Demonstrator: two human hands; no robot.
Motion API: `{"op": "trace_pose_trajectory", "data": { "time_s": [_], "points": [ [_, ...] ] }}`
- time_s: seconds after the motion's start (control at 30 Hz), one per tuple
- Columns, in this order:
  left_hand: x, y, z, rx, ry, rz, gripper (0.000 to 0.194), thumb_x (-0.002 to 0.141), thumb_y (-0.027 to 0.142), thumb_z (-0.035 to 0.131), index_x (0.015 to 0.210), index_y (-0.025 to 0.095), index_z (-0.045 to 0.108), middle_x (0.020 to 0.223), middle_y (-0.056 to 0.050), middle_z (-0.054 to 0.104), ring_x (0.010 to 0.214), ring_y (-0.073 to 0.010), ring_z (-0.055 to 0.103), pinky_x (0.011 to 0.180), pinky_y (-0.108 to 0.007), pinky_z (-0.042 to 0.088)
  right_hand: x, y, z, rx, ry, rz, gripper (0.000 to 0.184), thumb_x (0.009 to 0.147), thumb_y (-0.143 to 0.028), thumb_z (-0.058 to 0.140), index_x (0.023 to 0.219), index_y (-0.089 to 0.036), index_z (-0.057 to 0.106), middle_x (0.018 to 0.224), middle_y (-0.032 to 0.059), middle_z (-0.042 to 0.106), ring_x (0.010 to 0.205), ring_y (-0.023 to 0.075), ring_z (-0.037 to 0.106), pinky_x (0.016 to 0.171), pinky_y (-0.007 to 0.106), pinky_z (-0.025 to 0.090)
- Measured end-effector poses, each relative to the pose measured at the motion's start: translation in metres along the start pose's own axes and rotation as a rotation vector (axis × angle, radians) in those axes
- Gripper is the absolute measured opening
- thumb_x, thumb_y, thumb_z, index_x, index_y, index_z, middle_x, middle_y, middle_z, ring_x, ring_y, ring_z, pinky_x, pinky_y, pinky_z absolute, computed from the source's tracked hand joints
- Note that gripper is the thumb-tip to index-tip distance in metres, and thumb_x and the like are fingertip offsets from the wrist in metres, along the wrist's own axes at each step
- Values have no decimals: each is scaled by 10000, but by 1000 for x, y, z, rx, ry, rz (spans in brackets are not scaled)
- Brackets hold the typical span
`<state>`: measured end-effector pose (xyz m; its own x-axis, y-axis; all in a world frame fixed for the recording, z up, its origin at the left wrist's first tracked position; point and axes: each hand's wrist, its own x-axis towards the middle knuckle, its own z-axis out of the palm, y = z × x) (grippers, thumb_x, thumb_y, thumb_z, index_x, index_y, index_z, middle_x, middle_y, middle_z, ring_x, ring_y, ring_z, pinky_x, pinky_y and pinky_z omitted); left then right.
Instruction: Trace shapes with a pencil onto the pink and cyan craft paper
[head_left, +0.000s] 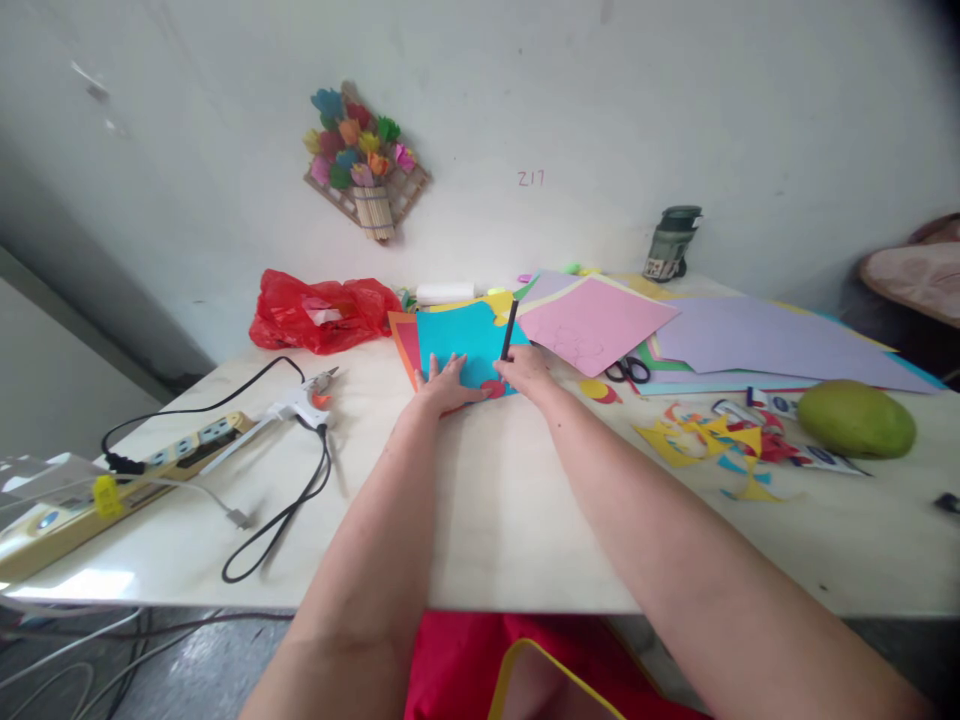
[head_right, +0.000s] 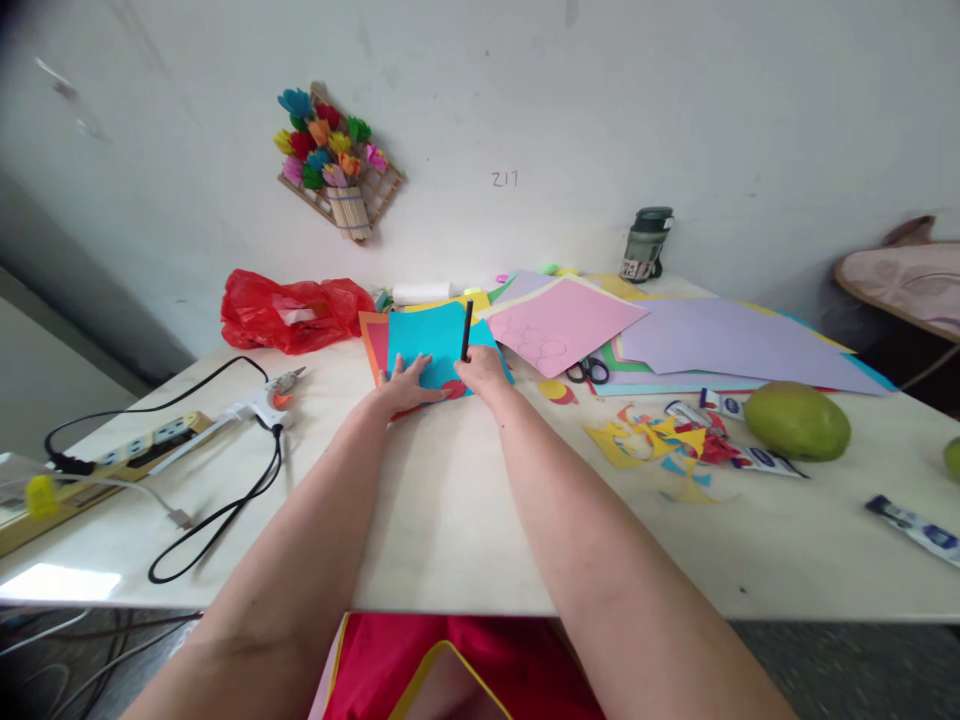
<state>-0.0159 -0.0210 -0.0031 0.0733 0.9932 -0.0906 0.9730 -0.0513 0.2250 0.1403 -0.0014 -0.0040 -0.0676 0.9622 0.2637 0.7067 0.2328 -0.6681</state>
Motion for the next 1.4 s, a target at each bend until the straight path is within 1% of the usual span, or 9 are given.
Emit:
{"op": "trace_pose_trajectory", "data": {
  "time_s": [0.27,0.53,0.8,1.07,1.2,1.4],
  "points": [
    [3,-2,3,-4,17,-1,932,582,746,436,1367,337,144,1442,60,83,1289,-289,-124,1027,-530,-14,0,-1,-3,37,-24,25,164,667,-246,513,648,-129,627,580,47,623,594,129,576,560,201,411],
    [2,-2,3,-12,14,2,924,590,730,445,1368,331,147,1442,55,82,1295,-290,-106,1025,-533,-9,-1,-3,-7,32,-40,70,163,658,-243,512,642,-127,626,566,31,608,558,110,552,538,191,395],
    [0,1,0,-2,8,-5,943,578,741,446,1369,324,146,1445,42,84,1295,-294,-101,1026,-530,-1,-4,-7,-11,11,-81,71,165,659,-215,499,681,-124,635,586,35,615,569,106,549,554,194,398],
    [-1,2,0,-7,11,-14,980,540,784,432,1366,335,154,1441,54,90,1296,-288,-107,1031,-524,2,-4,-5,-12,25,-85,47,152,640,-209,488,631,-131,617,562,31,609,537,105,534,522,195,384],
    [-1,2,0,-5,12,-11,1004,527,799,425,1368,322,155,1441,50,95,1294,-298,-104,1031,-530,9,-5,-7,-13,1,-81,50,158,633,-191,480,638,-130,625,540,30,600,544,109,534,522,195,377],
    [0,3,0,6,14,-25,987,531,800,426,1363,339,160,1441,46,110,1296,-295,-92,1039,-516,37,-8,-11,-16,-62,-61,53,163,631,-186,481,629,-139,636,529,32,597,541,115,529,525,203,369]
  ]
}}
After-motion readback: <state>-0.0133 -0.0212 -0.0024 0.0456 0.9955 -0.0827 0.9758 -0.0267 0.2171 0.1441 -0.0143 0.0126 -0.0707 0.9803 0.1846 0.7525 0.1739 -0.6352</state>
